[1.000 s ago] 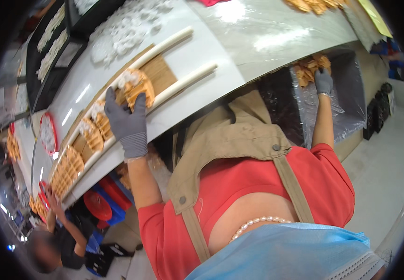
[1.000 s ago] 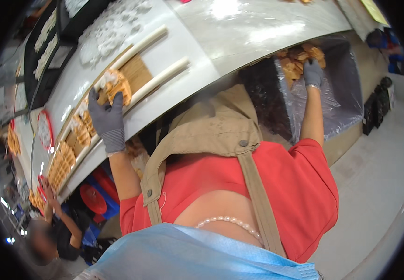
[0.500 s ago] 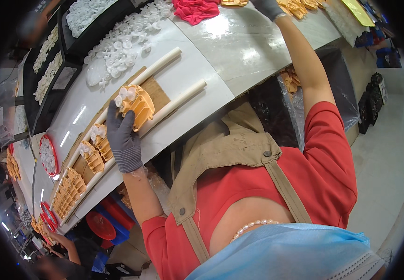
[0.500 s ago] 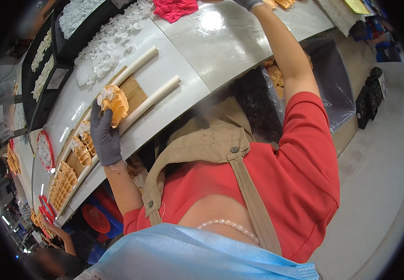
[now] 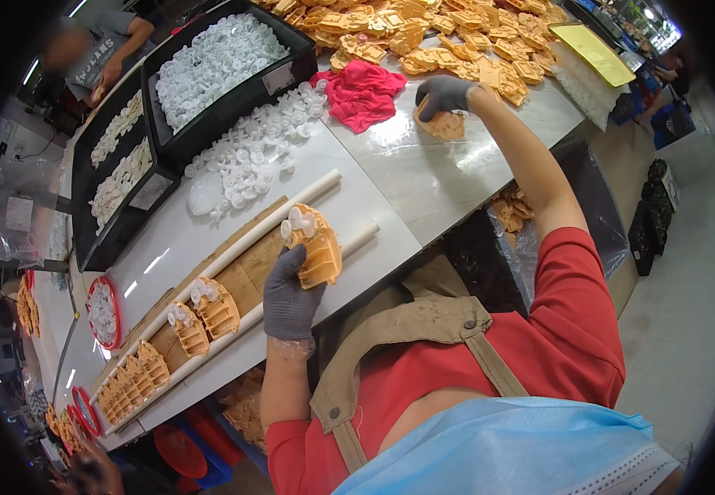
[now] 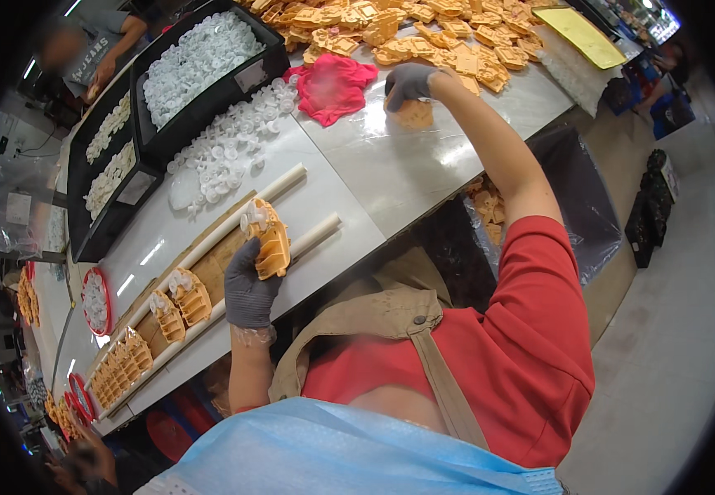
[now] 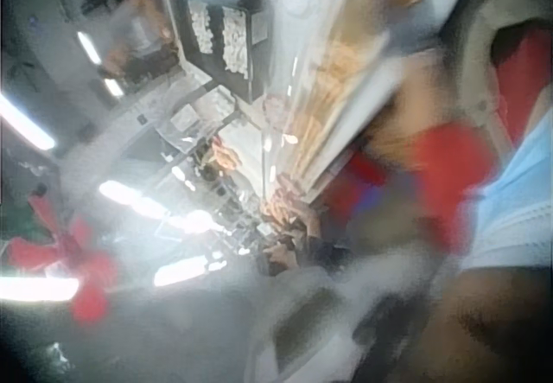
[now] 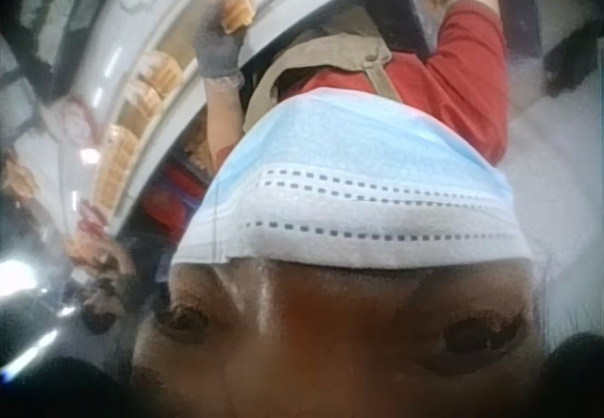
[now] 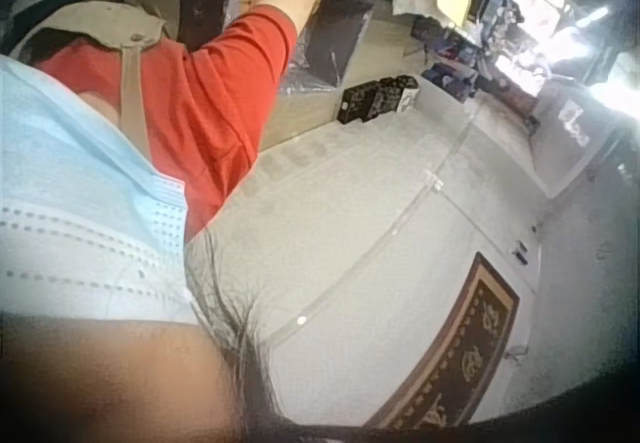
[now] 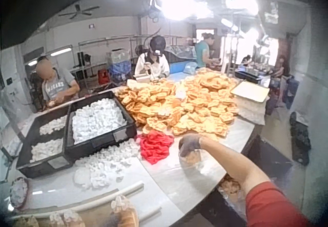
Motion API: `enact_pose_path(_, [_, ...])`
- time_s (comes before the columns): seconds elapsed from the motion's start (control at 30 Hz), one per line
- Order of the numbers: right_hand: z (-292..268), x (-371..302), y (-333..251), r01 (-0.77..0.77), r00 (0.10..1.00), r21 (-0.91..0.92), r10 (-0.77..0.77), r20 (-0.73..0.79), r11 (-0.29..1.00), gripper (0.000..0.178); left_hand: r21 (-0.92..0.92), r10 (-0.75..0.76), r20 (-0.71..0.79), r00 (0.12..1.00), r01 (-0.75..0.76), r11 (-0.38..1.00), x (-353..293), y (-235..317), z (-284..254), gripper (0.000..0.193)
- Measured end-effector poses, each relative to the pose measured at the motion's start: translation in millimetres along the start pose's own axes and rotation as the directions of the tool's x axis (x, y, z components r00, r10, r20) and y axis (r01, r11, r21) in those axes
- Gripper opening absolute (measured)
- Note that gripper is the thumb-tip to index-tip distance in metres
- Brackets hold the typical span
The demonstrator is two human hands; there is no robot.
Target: Assembling small plastic components into toy vehicle chassis at a factory workbench.
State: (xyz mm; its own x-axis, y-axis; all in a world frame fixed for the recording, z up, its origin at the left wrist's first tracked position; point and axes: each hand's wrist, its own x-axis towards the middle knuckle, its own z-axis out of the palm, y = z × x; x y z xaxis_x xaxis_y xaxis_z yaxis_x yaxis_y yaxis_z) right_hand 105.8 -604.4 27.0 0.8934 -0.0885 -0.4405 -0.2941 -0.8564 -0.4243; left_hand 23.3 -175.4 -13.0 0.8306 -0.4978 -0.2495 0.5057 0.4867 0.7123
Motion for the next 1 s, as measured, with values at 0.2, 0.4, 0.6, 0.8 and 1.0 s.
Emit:
enact_pose_path(0.2, [5, -42, -4, 0.227, 0.906, 0.467, -0.009, -0.424, 0.855, 0.04, -0.423, -0.175, 0.049, 0.983, 0.18, 0.888, 10, -1, 9, 0.039])
enact_pose_path(0.4, [85, -92, -66, 0.014, 0.985, 0.966, -0.162, -0.058, -0.26, 0.028, -0.412, -0.017, 0.088, 0.996, 0.052, 0.91, 11, -1, 20, 0.039])
enact_pose_path(0.6, [158, -139, -145, -0.107, 0.957, 0.969, -0.288, 0.039, -0.223, 0.034, -0.332, 0.205, -0.087, 0.975, -0.222, 0.917, 19, -16, 25, 0.068])
enact_pose_path(0.8, [172, -135, -178, -0.216, 0.948, 0.962, -0.272, 0.165, -0.169, 0.045, -0.254, 0.352, -0.152, 0.923, -0.381, 0.889, 22, -19, 27, 0.064])
enact_pose_path(1.0, [176, -136, -188, -0.26, 0.949, 0.95, -0.231, 0.217, -0.176, 0.042, -0.06, 0.471, -0.166, 0.866, -0.486, 0.872, 24, -19, 30, 0.068])
